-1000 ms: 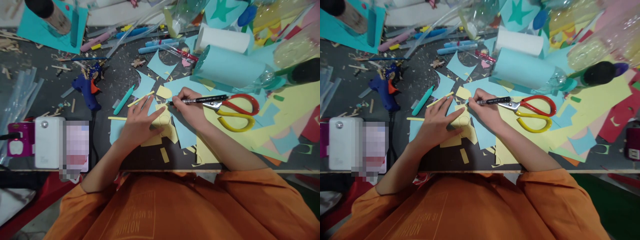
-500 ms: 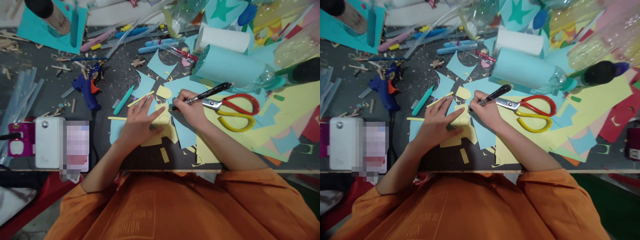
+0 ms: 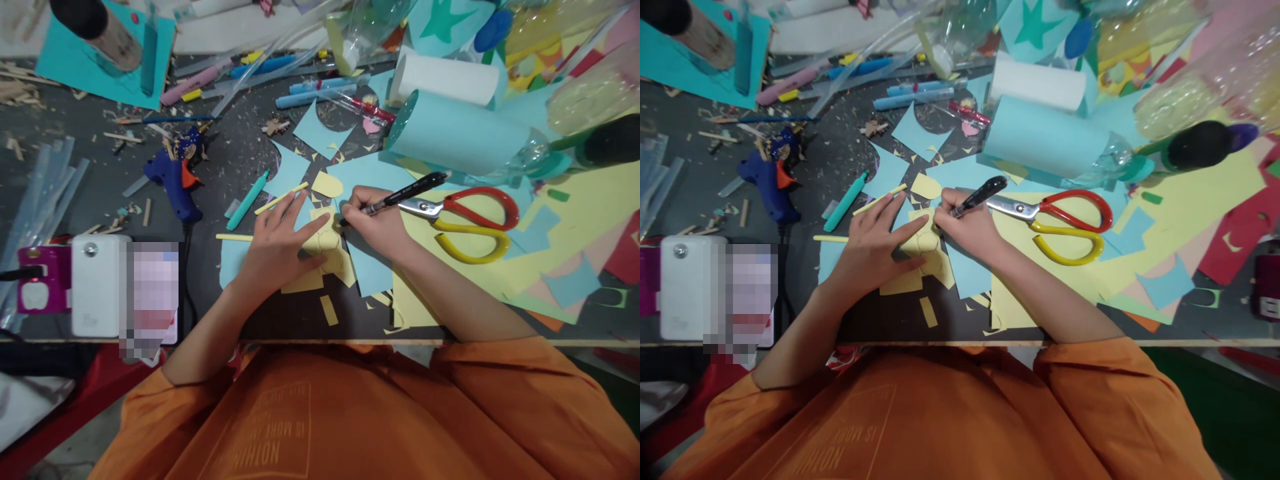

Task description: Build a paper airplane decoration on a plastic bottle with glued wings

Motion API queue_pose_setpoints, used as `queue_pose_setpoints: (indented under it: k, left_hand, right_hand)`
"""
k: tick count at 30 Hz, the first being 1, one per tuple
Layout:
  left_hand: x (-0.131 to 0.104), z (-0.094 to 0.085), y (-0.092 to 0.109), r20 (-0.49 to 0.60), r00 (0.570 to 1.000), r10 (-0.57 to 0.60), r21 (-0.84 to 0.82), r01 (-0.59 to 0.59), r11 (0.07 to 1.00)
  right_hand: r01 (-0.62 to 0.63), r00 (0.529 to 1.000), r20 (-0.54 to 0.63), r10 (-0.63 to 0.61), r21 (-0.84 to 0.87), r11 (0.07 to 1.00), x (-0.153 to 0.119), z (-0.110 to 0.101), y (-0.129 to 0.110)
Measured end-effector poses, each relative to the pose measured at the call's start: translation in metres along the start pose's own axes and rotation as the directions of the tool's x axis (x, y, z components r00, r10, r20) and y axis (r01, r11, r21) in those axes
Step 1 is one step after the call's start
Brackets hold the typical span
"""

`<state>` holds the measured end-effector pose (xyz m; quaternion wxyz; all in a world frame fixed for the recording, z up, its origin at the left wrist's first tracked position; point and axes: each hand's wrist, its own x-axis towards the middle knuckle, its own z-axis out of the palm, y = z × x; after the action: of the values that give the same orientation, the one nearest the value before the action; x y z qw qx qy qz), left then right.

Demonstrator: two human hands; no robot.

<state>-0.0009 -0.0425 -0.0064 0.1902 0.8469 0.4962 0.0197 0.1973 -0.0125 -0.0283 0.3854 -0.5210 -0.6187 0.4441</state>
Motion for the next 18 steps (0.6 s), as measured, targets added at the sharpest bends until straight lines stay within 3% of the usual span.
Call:
queue_pose_setpoints:
  k: [3,9,15,18]
  left_hand:
    - [0.0,0.0002,0.0004,0.006,1.0,-0.008,0.004,0.008,1.0]
    - [0.0003,-0.0005,0.0012,0.003,1.0,-0.013,-0.006,0.013,1.0]
    - [-0.0002,-0.0006,0.0011,-0.003,1.0,-0.003,0.009,0.003,1.0]
    - [-0.0003,-0.0008,0.0013,-0.001,1.0,-0.005,0.006,0.005,1.0]
  right_hand:
    - [-0.006,0.999,-0.043,0.007,0.034,0.999,0.0,0.0006,0.0007]
    - [0.024,0.999,0.04,-0.024,-0.013,1.0,0.0,-0.0002,-0.0004]
    - [-0.029,0.995,-0.099,0.03,0.01,1.0,0.0006,0.0015,-0.0001]
    - [-0.023,0.996,-0.088,0.024,0.016,1.0,0.0008,0.0016,0.001]
